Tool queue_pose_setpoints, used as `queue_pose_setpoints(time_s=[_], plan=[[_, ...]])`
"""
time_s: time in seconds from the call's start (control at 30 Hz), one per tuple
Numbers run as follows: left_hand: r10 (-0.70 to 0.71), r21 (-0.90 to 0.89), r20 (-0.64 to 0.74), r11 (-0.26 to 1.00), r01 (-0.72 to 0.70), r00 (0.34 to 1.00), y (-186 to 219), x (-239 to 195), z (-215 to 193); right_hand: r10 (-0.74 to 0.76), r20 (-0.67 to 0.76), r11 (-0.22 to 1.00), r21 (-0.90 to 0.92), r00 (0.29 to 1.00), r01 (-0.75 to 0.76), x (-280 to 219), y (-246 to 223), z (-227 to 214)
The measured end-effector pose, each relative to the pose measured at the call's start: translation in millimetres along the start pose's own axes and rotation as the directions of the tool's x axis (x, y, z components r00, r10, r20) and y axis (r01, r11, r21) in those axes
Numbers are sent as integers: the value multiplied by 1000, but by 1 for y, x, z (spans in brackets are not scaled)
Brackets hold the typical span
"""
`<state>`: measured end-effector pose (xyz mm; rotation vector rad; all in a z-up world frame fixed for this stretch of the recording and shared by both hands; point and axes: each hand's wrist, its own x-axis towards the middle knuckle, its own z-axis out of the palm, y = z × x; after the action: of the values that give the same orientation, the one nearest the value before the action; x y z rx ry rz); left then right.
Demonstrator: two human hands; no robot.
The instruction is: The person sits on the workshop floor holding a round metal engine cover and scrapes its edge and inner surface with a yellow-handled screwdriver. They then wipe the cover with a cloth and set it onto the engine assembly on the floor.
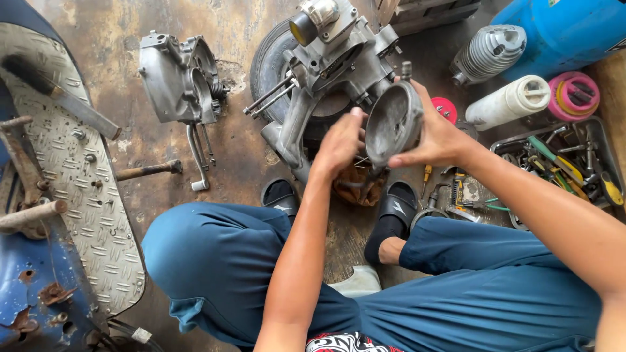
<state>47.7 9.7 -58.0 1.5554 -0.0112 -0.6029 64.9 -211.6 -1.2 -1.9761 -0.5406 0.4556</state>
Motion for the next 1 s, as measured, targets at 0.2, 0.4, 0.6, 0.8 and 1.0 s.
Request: queue_pose_setpoints(time_s=[0.2, 0.4, 0.6, 0.8, 1.0], plan=[[129, -28, -738, 975, -221, 663, -26, 20, -11, 57, -185, 984, -153, 981, -86, 36, 14, 28], [527, 442, -805, 839, -317, 272, 10, 3, -39, -78, -500, 933, -341, 863, -113, 70, 40, 73], [471, 630, -620, 775, 41, 628, -26, 19, -46, -260, -615, 892, -448, 745, -59, 98, 64, 90], [525, 725, -563, 684, 78, 638, -43, 20, -49, -29, -639, 957, -240, 769, -163, 109, 65, 90], [499, 724, -561, 683, 100, 660, -45, 23, -51, -65, -654, 958, -251, 754, -136, 120, 77, 97]])
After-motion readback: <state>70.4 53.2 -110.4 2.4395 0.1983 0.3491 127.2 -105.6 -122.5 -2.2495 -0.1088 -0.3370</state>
